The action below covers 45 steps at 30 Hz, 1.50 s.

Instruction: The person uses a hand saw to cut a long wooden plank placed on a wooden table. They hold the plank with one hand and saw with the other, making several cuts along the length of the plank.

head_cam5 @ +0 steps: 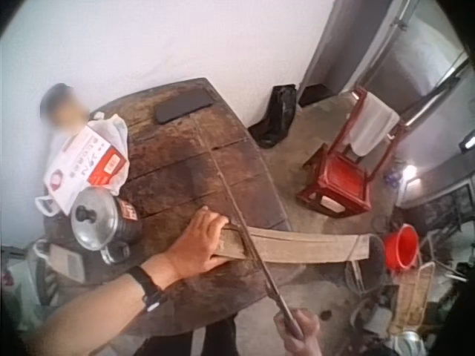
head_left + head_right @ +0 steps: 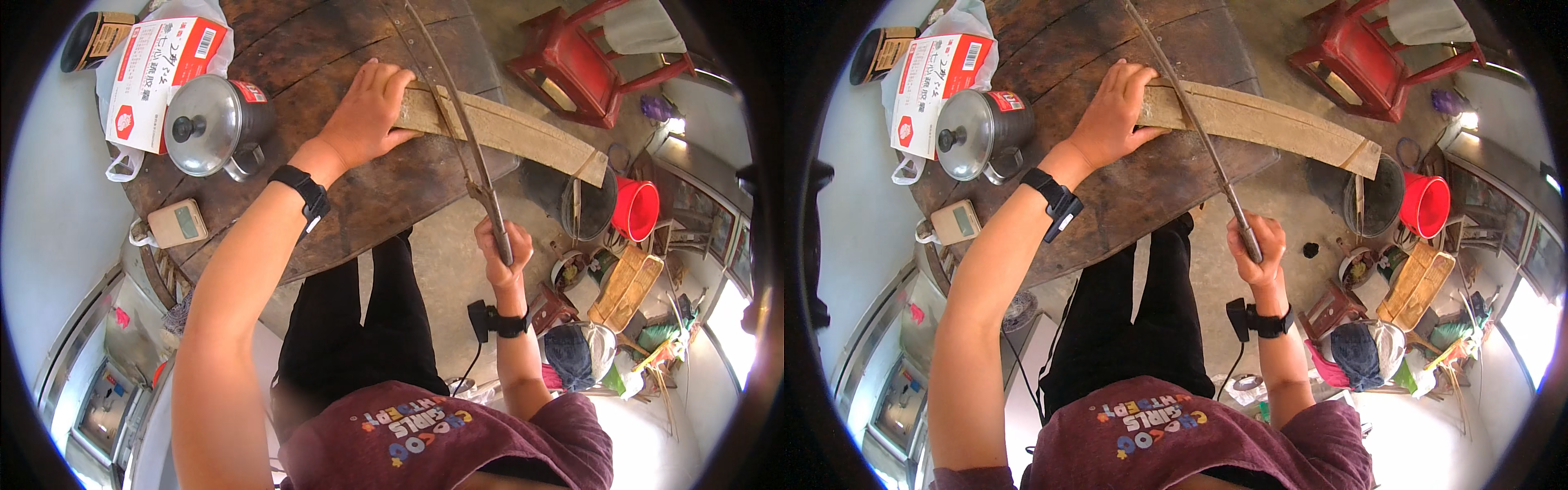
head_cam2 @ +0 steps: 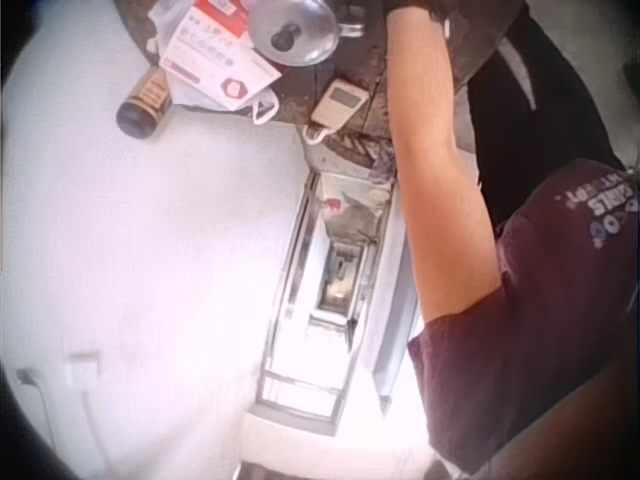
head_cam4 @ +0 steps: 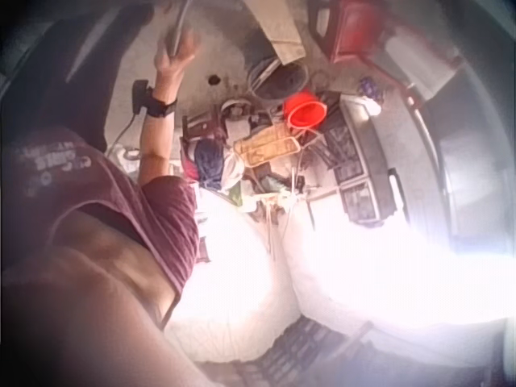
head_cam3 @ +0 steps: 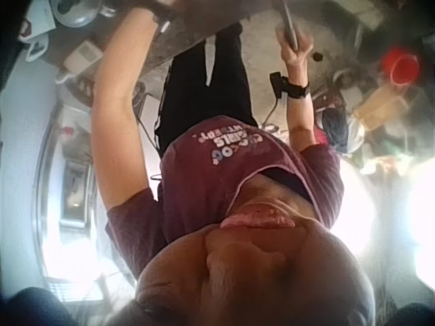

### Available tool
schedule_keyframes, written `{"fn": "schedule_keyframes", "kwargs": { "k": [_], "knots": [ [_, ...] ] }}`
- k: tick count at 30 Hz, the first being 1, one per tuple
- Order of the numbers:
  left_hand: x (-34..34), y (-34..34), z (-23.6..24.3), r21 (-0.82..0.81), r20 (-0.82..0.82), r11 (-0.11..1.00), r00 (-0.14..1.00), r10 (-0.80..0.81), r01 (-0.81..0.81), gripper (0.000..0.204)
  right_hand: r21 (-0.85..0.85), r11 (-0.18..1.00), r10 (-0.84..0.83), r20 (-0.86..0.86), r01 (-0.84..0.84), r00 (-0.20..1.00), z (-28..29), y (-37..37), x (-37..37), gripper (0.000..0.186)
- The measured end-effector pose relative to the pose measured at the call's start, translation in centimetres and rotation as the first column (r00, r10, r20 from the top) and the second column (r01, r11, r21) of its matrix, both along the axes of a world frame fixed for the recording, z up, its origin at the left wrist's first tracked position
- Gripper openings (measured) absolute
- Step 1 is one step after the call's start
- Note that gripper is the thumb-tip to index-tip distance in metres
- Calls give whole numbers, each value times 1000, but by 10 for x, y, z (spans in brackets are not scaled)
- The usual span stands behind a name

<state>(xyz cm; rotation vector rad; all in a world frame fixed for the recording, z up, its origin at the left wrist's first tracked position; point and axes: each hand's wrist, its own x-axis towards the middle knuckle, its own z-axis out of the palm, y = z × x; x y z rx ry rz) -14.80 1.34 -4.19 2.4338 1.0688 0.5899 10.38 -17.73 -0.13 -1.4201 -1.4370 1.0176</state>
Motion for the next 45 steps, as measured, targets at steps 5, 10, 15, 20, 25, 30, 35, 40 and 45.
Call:
{"fn": "schedule_keyframes", "kwargs": {
  "k": [5, 10, 15, 20, 25, 30, 35, 40, 45],
  "knots": [
    [0, 0, 0, 11, -8, 1000, 1000, -4, 4, 87, 34, 999, 26, 45, -28, 999, 1, -1, 0, 15],
    [0, 2, 2, -28, 6, 1000, 1000, -14, 14, 88, 43, 998, 43, 86, -47, 995, 15, -5, -1, 15],
    [-1, 1, 4, -37, 5, 999, 1000, -4, 5, 87, 85, 995, 44, 94, -52, 995, 19, 1, -6, 16],
    [-1, 1, 3, -46, -17, 999, 1000, -26, 25, 89, 143, 989, 27, 111, -43, 994, 21, -2, -12, 19],
    [0, 0, 3, -50, -36, 999, 999, -16, 14, 89, 117, 993, 15, 44, -20, 999, 22, -6, -12, 19],
    [1, 1, 4, -10, -19, 1000, 1000, -16, 16, 88, 150, 987, 58, 57, -66, 997, 17, -4, -11, 20],
    [0, 3, 4, -66, -43, 997, 999, -29, 27, 88, 167, 984, 53, 63, -63, 997, 17, -4, -12, 22],
    [0, 3, 3, -102, -27, 995, 999, -24, 21, 87, 179, 983, 44, 7, -44, 999, 17, -5, -14, 22],
    [1, 2, 2, -87, -30, 996, 999, -31, 28, 85, 167, 985, 34, -2, -33, 999, 14, -7, -14, 22]
  ]
}}
